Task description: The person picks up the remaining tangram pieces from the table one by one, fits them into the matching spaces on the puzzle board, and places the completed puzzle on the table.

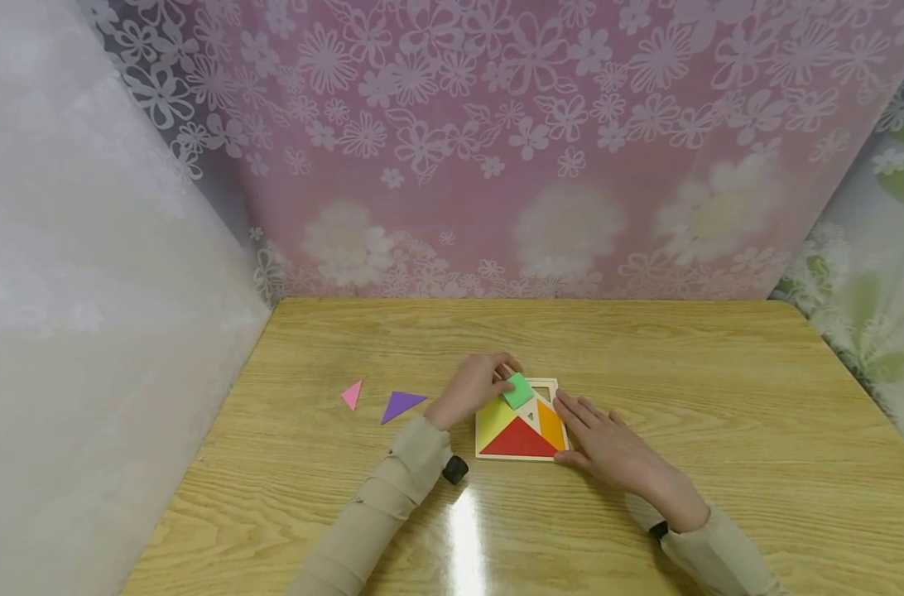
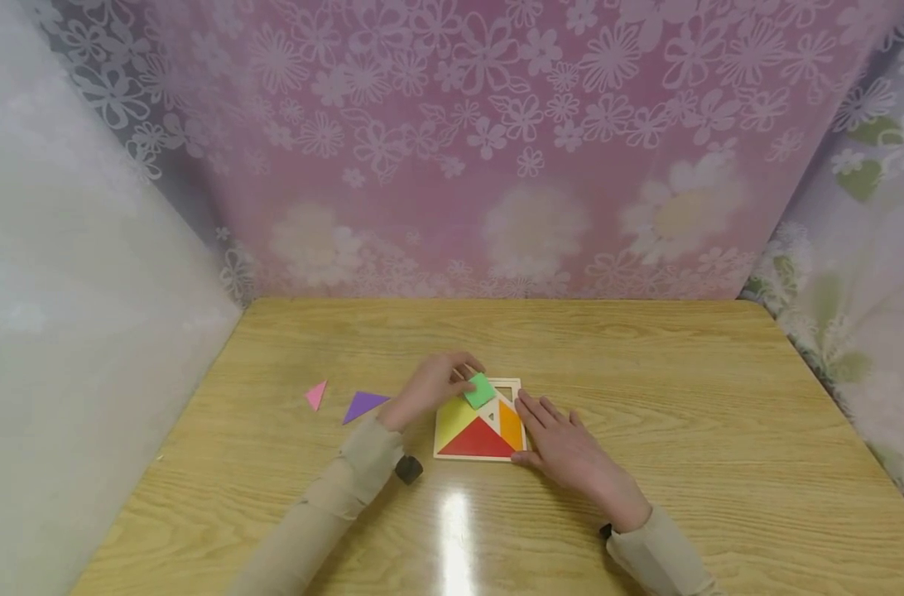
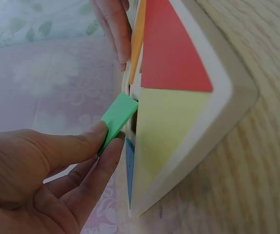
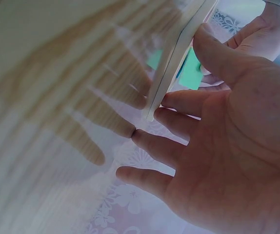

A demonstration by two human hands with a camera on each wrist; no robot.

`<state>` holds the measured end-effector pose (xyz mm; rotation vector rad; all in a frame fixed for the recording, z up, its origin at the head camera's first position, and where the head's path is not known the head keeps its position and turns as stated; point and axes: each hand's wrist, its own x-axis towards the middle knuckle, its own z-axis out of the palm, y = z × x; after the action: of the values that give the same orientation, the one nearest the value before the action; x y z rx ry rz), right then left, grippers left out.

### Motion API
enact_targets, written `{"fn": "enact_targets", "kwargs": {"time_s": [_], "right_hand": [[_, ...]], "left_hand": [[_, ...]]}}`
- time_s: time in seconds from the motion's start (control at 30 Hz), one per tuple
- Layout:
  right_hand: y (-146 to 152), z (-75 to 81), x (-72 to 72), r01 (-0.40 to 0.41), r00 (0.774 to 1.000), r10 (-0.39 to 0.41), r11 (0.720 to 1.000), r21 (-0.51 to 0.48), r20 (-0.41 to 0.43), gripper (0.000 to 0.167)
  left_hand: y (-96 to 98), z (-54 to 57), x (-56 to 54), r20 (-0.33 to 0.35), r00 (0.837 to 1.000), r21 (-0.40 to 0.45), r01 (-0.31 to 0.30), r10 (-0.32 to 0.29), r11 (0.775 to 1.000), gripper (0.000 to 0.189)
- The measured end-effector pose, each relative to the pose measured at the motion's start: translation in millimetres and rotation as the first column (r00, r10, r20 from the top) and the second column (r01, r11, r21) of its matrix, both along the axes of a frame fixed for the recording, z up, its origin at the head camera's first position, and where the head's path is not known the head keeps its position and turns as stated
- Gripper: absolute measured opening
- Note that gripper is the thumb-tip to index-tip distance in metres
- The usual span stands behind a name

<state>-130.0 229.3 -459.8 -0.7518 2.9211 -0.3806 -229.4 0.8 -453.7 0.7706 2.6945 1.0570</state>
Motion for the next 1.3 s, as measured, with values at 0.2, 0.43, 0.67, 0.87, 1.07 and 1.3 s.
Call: {"fn": "enact_targets", "kwargs": {"time_s": [0.2, 0.43, 0.67, 0.87, 1.07, 1.3], "right_hand": [[-1.2, 0.4, 0.8, 0.001, 1.000, -0.001, 1.000, 0.005, 0.003, 0.079], [-1.5, 0.5, 1.4, 0.002, 1.000, -0.002, 1.000, 0.004, -0.005, 0.080], [-1.3, 0.4, 3.3, 0.005, 1.000, -0.005, 1.000, -0.009, -0.004, 0.079], [-0.7, -0.3, 3.4, 0.008, 1.000, -0.008, 1.000, -0.016, 0.001, 0.078], [-0.7, -0.9, 3.9, 0.009, 1.000, -0.009, 1.000, -0.012, -0.002, 0.078], [-2.1, 0.0, 5.1, -0.003, 1.000, 0.003, 1.000, -0.017, -0.012, 0.077]], "left_hand": [[2.1, -2.6, -1.2, 0.023, 1.000, -0.028, 0.013, -0.013, 1.000, 0.023], [3.1, -2.5, -0.5, 0.042, 0.999, -0.052, 0.009, -0.007, 0.999, 0.025], [3.4, -4.6, 0.1, 0.031, 0.999, -0.055, 0.019, -0.017, 0.998, 0.026], [4.9, -3.6, 2.3, -0.001, 1.000, -0.097, 0.013, -0.013, 0.995, 0.031], [8.3, -2.1, 6.0, -0.075, 0.995, -0.199, 0.044, -0.060, 0.979, 0.033], [9.6, -3.1, 9.7, -0.135, 0.987, -0.261, 0.046, -0.084, 0.964, 0.039]]}}
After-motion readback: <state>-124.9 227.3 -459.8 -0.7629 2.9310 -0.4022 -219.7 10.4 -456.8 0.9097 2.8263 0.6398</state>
